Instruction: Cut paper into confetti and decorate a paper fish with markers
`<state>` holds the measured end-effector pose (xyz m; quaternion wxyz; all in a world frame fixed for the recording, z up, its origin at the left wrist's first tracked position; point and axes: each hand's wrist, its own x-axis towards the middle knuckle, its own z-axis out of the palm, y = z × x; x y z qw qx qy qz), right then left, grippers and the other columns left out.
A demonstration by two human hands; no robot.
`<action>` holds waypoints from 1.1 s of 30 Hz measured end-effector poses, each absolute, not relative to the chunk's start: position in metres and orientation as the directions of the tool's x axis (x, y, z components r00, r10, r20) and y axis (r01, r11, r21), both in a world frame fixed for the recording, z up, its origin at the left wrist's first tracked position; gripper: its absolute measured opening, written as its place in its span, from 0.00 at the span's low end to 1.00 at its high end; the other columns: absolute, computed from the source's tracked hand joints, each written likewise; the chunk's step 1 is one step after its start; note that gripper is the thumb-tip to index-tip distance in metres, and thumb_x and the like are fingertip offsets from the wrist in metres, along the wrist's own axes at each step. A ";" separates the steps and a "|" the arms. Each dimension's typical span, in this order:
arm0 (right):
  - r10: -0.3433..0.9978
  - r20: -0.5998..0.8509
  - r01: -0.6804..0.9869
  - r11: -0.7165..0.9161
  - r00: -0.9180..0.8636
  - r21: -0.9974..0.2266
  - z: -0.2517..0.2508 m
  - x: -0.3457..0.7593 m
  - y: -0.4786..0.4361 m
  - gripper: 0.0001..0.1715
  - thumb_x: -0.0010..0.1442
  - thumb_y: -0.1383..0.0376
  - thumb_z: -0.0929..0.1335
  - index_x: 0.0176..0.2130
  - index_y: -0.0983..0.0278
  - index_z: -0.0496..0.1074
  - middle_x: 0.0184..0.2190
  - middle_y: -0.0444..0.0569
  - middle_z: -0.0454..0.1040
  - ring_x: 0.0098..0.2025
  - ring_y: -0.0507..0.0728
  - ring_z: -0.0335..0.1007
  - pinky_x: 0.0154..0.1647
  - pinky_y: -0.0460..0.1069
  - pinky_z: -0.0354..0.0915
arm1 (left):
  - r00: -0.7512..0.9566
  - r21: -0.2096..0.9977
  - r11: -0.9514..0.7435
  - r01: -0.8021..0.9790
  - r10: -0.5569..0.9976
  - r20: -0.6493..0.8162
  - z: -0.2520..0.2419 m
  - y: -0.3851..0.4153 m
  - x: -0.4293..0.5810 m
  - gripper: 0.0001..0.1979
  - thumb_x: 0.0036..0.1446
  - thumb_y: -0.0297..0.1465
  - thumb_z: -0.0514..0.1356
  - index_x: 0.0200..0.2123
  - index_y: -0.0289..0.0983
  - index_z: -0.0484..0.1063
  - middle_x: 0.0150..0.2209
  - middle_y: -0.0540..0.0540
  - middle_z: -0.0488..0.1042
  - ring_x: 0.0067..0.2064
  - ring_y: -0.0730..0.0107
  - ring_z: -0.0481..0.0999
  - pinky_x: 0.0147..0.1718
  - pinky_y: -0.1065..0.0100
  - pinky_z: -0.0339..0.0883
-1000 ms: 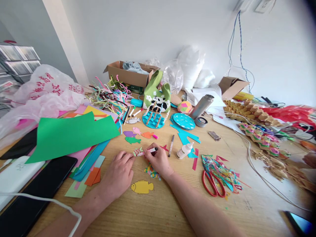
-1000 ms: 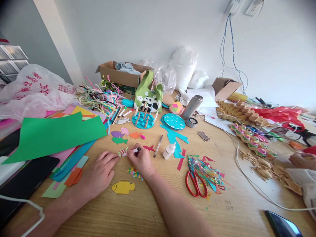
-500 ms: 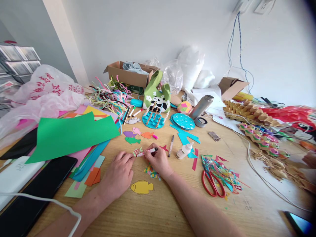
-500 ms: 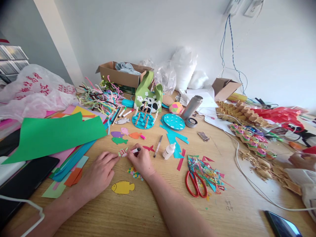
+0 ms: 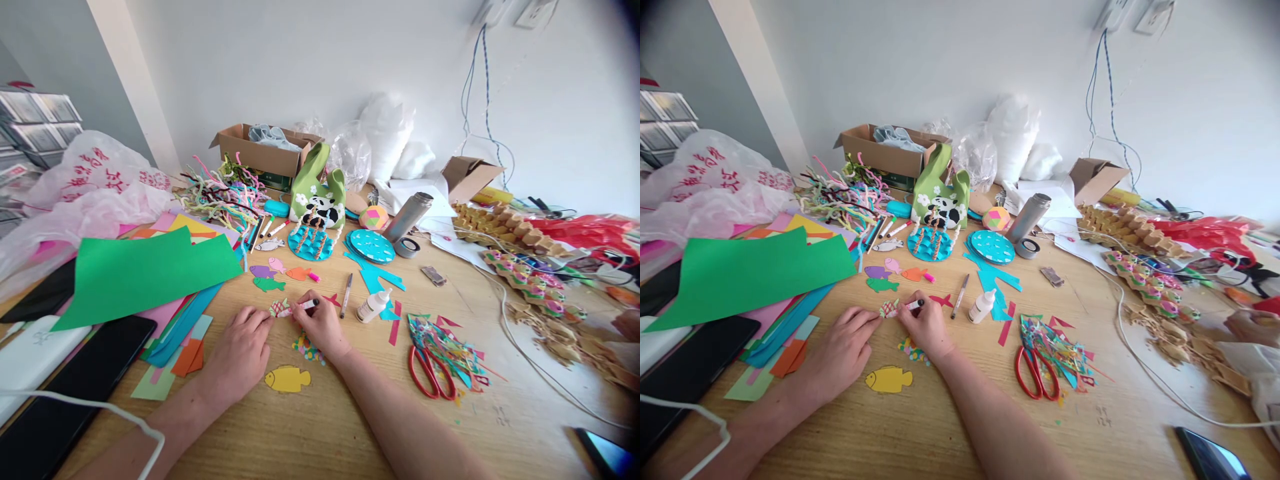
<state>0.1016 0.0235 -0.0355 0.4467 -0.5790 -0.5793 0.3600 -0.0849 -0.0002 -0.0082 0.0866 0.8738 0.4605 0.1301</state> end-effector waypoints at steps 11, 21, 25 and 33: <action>0.992 0.106 0.356 0.074 0.071 -0.932 -0.036 0.101 0.024 0.11 0.54 0.58 0.68 0.28 0.63 0.67 0.18 0.40 0.66 0.20 0.50 0.57 0.20 0.44 0.52 | 0.543 0.283 -0.563 0.777 0.826 0.151 -0.007 -0.001 -0.084 0.23 0.54 0.18 0.50 0.51 0.31 0.72 0.48 0.40 0.74 0.52 0.57 0.66 0.56 0.55 0.63; 0.990 0.114 0.365 0.076 0.083 -0.928 -0.036 0.101 0.023 0.11 0.54 0.59 0.68 0.27 0.63 0.66 0.18 0.41 0.66 0.19 0.50 0.57 0.20 0.44 0.53 | 0.546 0.280 -0.566 0.775 0.824 0.156 -0.008 0.000 -0.085 0.23 0.54 0.18 0.50 0.51 0.31 0.72 0.48 0.40 0.74 0.53 0.57 0.66 0.55 0.54 0.64; 0.989 0.110 0.371 0.065 0.099 -0.926 -0.035 0.102 0.023 0.11 0.54 0.58 0.68 0.27 0.63 0.66 0.17 0.41 0.66 0.19 0.50 0.57 0.20 0.44 0.52 | 0.545 0.281 -0.562 0.778 0.826 0.143 -0.007 0.000 -0.084 0.23 0.54 0.18 0.50 0.51 0.31 0.72 0.48 0.40 0.73 0.53 0.57 0.66 0.55 0.55 0.63; 0.989 0.112 0.361 0.068 0.102 -0.930 -0.033 0.101 0.023 0.11 0.54 0.59 0.68 0.27 0.63 0.66 0.17 0.40 0.66 0.19 0.50 0.57 0.20 0.44 0.52 | 0.550 0.263 -0.565 0.782 0.824 0.133 -0.006 -0.001 -0.084 0.23 0.54 0.18 0.49 0.51 0.31 0.72 0.48 0.40 0.74 0.52 0.57 0.66 0.55 0.55 0.64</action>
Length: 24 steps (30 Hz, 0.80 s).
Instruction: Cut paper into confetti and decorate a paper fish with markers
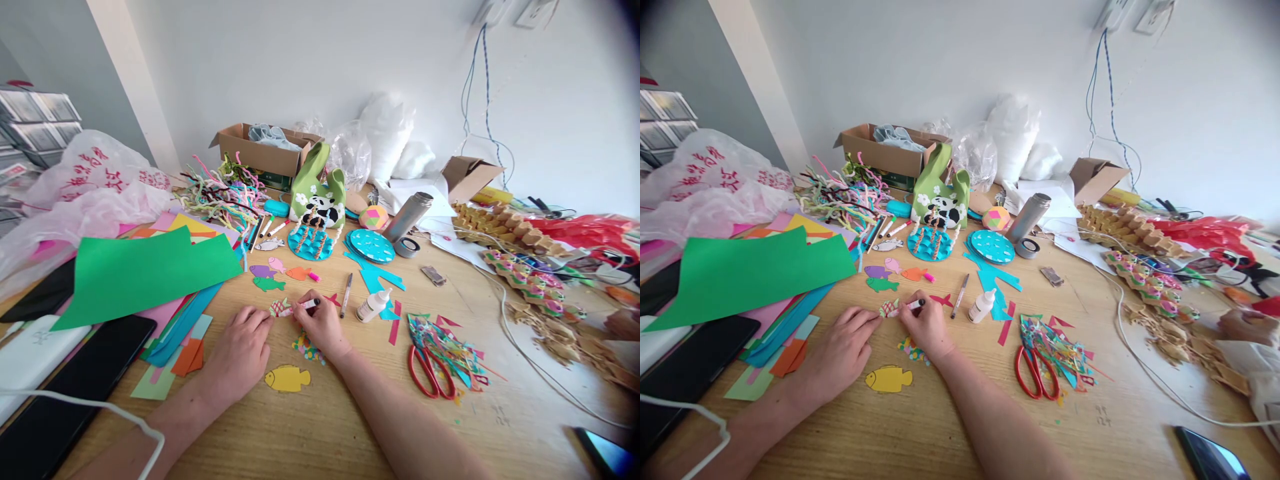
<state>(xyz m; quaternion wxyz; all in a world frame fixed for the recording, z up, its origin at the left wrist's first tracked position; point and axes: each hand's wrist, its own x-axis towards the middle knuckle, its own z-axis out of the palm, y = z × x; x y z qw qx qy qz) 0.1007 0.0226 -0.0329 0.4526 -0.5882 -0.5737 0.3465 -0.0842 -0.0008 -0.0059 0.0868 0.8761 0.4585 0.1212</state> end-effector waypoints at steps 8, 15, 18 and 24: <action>0.982 0.123 0.314 0.073 0.143 -0.947 -0.034 0.101 0.022 0.10 0.53 0.60 0.67 0.26 0.62 0.65 0.17 0.40 0.67 0.19 0.50 0.58 0.20 0.44 0.54 | 0.546 0.267 -0.560 0.784 0.827 0.130 -0.008 0.000 -0.085 0.23 0.54 0.19 0.50 0.52 0.31 0.72 0.49 0.40 0.74 0.53 0.57 0.66 0.56 0.54 0.62; 0.913 0.202 0.223 0.128 0.353 -0.966 -0.021 0.102 0.021 0.11 0.53 0.60 0.67 0.23 0.61 0.64 0.17 0.43 0.69 0.20 0.52 0.63 0.22 0.46 0.60 | 0.552 0.277 -0.575 0.770 0.818 0.163 -0.010 0.000 -0.086 0.23 0.54 0.18 0.50 0.52 0.32 0.72 0.50 0.41 0.74 0.53 0.58 0.65 0.56 0.54 0.63; 0.896 0.226 0.218 0.151 0.382 -0.964 -0.019 0.102 0.021 0.12 0.54 0.59 0.67 0.24 0.61 0.64 0.17 0.44 0.70 0.21 0.52 0.63 0.22 0.46 0.60 | 0.559 0.262 -0.589 0.764 0.808 0.188 -0.012 0.001 -0.087 0.23 0.54 0.18 0.50 0.52 0.32 0.72 0.50 0.41 0.74 0.53 0.57 0.65 0.56 0.53 0.63; 0.898 0.205 0.159 0.154 0.390 -0.975 -0.024 0.103 0.022 0.14 0.55 0.55 0.68 0.27 0.62 0.65 0.20 0.44 0.69 0.21 0.52 0.63 0.21 0.46 0.59 | 0.549 0.241 -0.590 0.771 0.806 0.221 -0.011 0.002 -0.088 0.22 0.54 0.18 0.51 0.50 0.34 0.74 0.50 0.42 0.75 0.53 0.56 0.66 0.55 0.52 0.64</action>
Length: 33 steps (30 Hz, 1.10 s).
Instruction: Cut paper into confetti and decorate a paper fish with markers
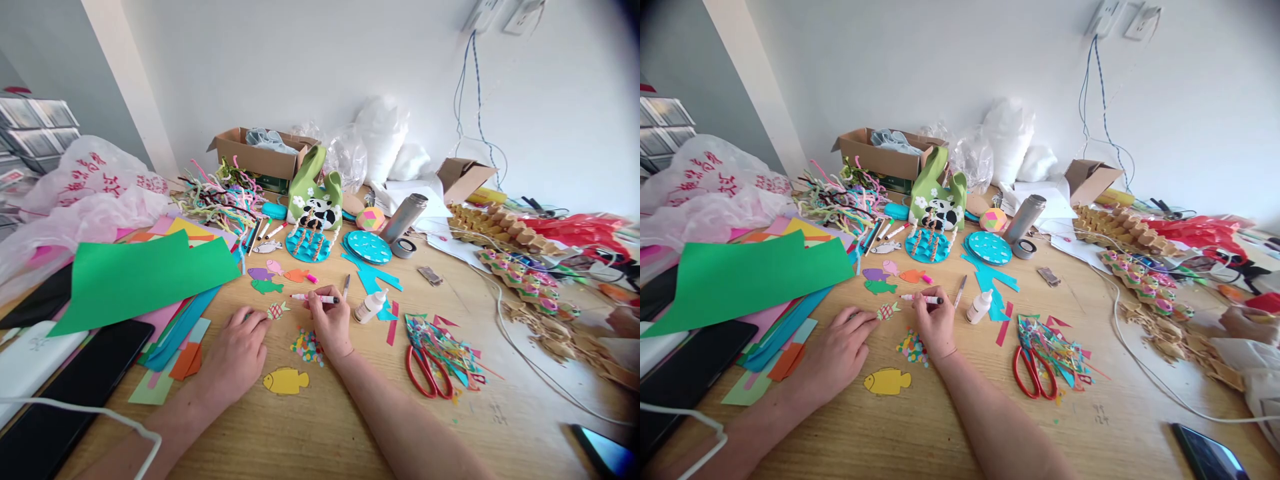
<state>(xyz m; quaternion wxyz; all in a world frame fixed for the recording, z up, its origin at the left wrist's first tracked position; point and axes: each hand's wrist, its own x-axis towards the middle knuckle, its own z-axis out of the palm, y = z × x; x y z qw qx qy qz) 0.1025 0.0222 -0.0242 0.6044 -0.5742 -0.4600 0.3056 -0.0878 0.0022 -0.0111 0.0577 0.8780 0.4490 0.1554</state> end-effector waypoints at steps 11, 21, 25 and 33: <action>0.926 0.236 0.218 0.176 0.294 -0.960 -0.029 0.102 0.023 0.13 0.55 0.56 0.69 0.31 0.64 0.70 0.21 0.43 0.67 0.21 0.51 0.60 0.21 0.46 0.57 | 0.540 0.230 -0.590 0.774 0.804 0.249 -0.010 0.004 -0.089 0.20 0.54 0.18 0.51 0.47 0.35 0.75 0.49 0.43 0.76 0.53 0.55 0.67 0.55 0.52 0.65; 0.974 0.216 0.343 0.179 0.073 -0.922 -0.024 0.102 0.022 0.12 0.58 0.58 0.67 0.31 0.65 0.72 0.23 0.44 0.72 0.24 0.51 0.61 0.24 0.45 0.58 | 0.538 0.237 -0.587 0.774 0.807 0.244 -0.009 0.002 -0.088 0.22 0.53 0.18 0.52 0.48 0.38 0.75 0.49 0.43 0.75 0.53 0.55 0.67 0.54 0.52 0.65; 0.979 0.193 0.360 0.155 0.070 -0.920 -0.028 0.102 0.024 0.12 0.57 0.58 0.67 0.30 0.65 0.71 0.22 0.43 0.70 0.24 0.51 0.60 0.24 0.45 0.57 | 0.538 0.238 -0.581 0.779 0.813 0.223 -0.008 0.002 -0.088 0.22 0.53 0.18 0.52 0.48 0.37 0.74 0.49 0.43 0.75 0.53 0.56 0.67 0.54 0.53 0.65; 0.987 0.154 0.384 0.122 0.052 -0.915 -0.031 0.103 0.024 0.09 0.56 0.61 0.67 0.30 0.65 0.73 0.23 0.44 0.72 0.24 0.52 0.63 0.24 0.45 0.58 | 0.542 0.241 -0.589 0.771 0.806 0.237 -0.009 0.002 -0.088 0.21 0.53 0.18 0.52 0.48 0.36 0.74 0.49 0.42 0.75 0.53 0.55 0.67 0.54 0.52 0.65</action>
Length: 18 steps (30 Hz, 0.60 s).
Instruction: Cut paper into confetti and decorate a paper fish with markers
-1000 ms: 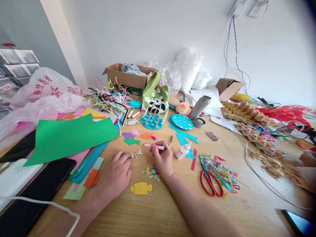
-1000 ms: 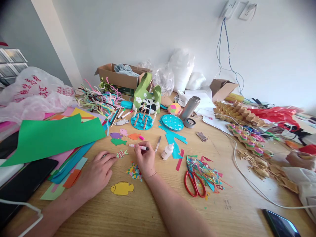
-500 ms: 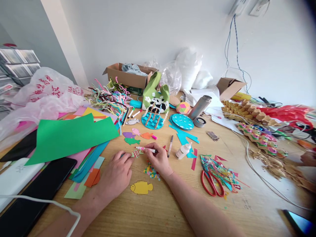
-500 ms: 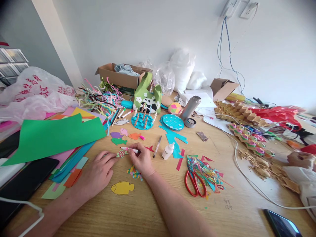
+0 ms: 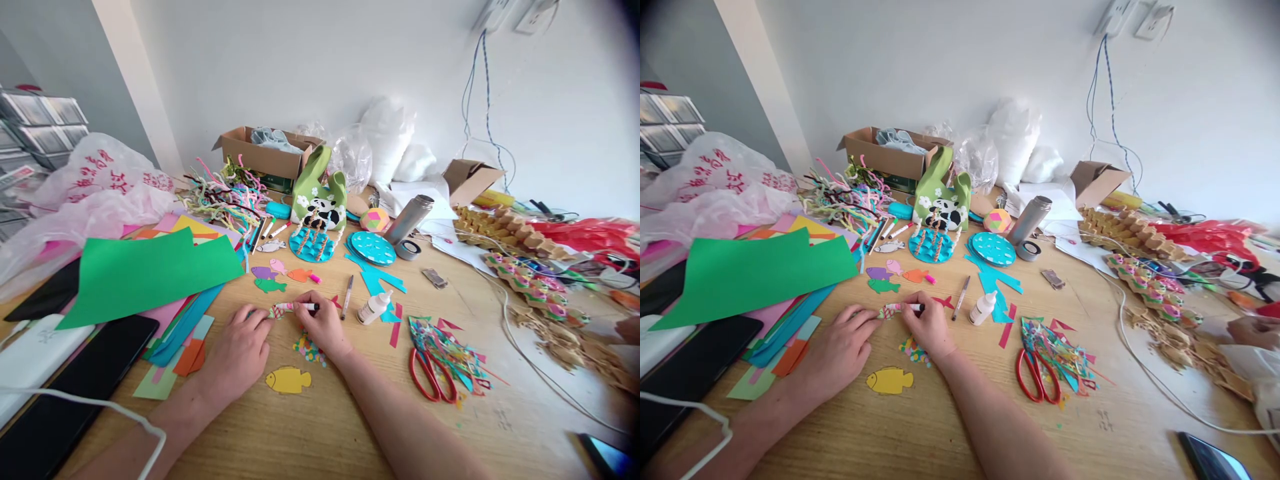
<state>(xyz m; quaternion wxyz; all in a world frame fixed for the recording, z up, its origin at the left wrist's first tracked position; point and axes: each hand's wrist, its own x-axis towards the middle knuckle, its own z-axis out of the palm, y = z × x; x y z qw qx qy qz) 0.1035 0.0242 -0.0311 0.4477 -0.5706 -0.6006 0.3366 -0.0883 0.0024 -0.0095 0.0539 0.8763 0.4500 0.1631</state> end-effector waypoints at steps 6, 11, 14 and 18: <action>0.989 0.143 0.389 0.119 0.034 -0.914 -0.030 0.102 0.025 0.10 0.56 0.60 0.67 0.30 0.65 0.73 0.22 0.44 0.72 0.23 0.51 0.61 0.23 0.44 0.57 | 0.542 0.249 -0.587 0.770 0.809 0.229 -0.011 0.003 -0.089 0.21 0.53 0.19 0.52 0.48 0.36 0.74 0.49 0.42 0.75 0.53 0.56 0.66 0.55 0.51 0.65; 0.991 0.133 0.398 0.115 0.018 -0.910 -0.031 0.102 0.026 0.11 0.56 0.59 0.67 0.31 0.65 0.73 0.22 0.44 0.72 0.23 0.51 0.61 0.22 0.45 0.56 | 0.543 0.248 -0.584 0.773 0.811 0.217 -0.010 0.002 -0.088 0.21 0.53 0.18 0.51 0.48 0.36 0.74 0.49 0.41 0.75 0.53 0.55 0.66 0.54 0.51 0.65; 0.992 0.127 0.407 0.111 0.013 -0.906 -0.033 0.103 0.026 0.12 0.56 0.58 0.68 0.32 0.65 0.73 0.23 0.44 0.73 0.24 0.51 0.63 0.23 0.45 0.57 | 0.541 0.240 -0.579 0.779 0.815 0.210 -0.010 0.002 -0.088 0.21 0.53 0.18 0.52 0.48 0.36 0.74 0.49 0.41 0.75 0.53 0.54 0.66 0.55 0.51 0.64; 0.992 0.122 0.406 0.110 0.004 -0.907 -0.033 0.103 0.025 0.12 0.57 0.58 0.67 0.33 0.65 0.74 0.24 0.44 0.74 0.24 0.52 0.64 0.24 0.45 0.58 | 0.549 0.225 -0.581 0.782 0.813 0.193 -0.010 0.002 -0.088 0.21 0.54 0.18 0.51 0.48 0.35 0.74 0.49 0.41 0.74 0.54 0.54 0.66 0.55 0.51 0.64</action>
